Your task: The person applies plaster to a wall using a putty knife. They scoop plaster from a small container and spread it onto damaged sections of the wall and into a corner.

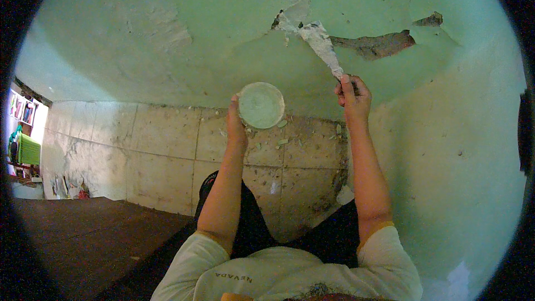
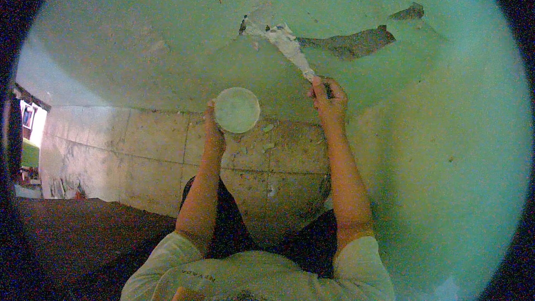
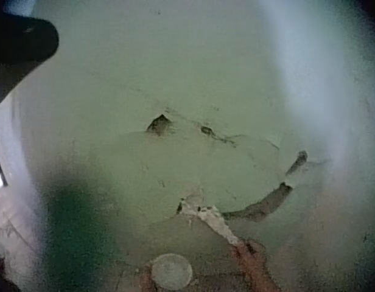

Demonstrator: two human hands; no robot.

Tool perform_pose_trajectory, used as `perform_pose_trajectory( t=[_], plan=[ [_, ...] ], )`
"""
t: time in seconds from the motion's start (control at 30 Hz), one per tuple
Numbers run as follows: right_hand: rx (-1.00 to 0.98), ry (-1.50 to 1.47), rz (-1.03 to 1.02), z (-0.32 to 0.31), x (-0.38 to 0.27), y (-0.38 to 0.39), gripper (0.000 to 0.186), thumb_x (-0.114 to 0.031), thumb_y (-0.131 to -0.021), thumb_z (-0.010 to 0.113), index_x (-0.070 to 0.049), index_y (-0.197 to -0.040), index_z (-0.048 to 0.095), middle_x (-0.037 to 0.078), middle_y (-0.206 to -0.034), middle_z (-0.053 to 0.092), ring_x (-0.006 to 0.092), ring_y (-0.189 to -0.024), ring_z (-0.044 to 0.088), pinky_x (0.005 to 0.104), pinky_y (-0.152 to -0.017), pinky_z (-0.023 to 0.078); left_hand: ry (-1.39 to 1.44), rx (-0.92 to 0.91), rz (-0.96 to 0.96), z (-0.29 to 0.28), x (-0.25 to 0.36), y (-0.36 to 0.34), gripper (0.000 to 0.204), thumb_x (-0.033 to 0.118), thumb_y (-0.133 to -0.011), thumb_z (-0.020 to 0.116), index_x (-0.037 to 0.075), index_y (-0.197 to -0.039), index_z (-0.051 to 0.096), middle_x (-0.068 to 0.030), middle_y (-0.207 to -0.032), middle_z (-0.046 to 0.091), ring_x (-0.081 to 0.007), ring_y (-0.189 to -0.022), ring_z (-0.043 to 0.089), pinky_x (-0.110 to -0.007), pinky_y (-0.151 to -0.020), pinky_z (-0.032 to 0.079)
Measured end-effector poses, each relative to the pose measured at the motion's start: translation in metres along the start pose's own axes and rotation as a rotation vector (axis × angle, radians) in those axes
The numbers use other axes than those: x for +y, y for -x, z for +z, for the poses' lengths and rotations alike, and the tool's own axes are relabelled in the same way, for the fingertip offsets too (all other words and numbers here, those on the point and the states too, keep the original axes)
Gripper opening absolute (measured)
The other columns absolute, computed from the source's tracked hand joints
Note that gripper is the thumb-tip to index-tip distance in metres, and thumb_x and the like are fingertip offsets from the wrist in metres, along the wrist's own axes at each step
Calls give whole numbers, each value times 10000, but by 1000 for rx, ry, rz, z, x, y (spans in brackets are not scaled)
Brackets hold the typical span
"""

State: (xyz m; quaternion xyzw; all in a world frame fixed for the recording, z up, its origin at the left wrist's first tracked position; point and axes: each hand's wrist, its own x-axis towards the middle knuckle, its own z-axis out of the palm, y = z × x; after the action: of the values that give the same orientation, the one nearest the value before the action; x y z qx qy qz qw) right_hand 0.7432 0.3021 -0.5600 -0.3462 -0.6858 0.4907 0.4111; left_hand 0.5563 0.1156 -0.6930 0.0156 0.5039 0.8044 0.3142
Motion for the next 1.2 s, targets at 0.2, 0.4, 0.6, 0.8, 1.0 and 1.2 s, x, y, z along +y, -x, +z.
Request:
perform_pose_trajectory(
  t=[0.2, 0.4, 0.6, 0.8, 1.0, 1.2],
  plan=[
    [-96, -41, -176, 44, -27, -19, 262, -301, -926, 644, -41, -913, 626, -1, -687, 588, 46, -522, 429, 216, -453, 325, 55, -26, -20, 0, -1, -6, 633, 565, -912, 474, 96, -1338, 483, -81, -1338, 523, -242, -1251, 446, -412, -1067, 298],
    [10, 16, -62, 17, 2, -2, 278, -316, -924, 645, -42, -885, 619, 3, -680, 589, 44, -520, 432, 222, -454, 331, 93, -37, 16, -8, -12, -15, 592, 554, -917, 464, 105, -1302, 507, -79, -1308, 547, -250, -1221, 474, -421, -1064, 302],
    [-57, -1, -83, 32, -16, -1, 288, -322, -930, 635, -41, -869, 617, 7, -674, 586, 50, -519, 444, 222, -456, 336, 104, -6, 4, -3, -7, -15, 593, 554, -921, 469, 96, -1296, 511, -81, -1308, 548, -251, -1218, 479, -419, -1067, 305],
    [63, 79, -42, 18, 6, 4, 264, -303, -934, 633, -44, -879, 625, 2, -674, 582, 37, -525, 436, 214, -460, 323, 94, 7, 5, 0, -4, -11, 598, 550, -925, 476, 86, -1301, 510, -81, -1328, 537, -252, -1245, 456, -422, -1075, 296],
    [-44, 138, 138, -17, -16, 39, 242, -277, -933, 635, -36, -910, 632, 2, -702, 589, 42, -560, 472, 210, -482, 347, 22, -43, 15, -6, -7, -20, 666, 542, -923, 493, 30, -1348, 489, -102, -1338, 520, -235, -1244, 458, -366, -1052, 332],
    [-365, 541, -20, -11, -30, 70, 215, -191, -899, 658, -39, -1051, 656, 67, -772, 658, 151, -693, 609, 295, -641, 482, -62, -48, 12, 0, -16, -22, 628, 524, -918, 512, 19, -1290, 542, -95, -1289, 553, -219, -1180, 495, -361, -1020, 358]
  ],
)
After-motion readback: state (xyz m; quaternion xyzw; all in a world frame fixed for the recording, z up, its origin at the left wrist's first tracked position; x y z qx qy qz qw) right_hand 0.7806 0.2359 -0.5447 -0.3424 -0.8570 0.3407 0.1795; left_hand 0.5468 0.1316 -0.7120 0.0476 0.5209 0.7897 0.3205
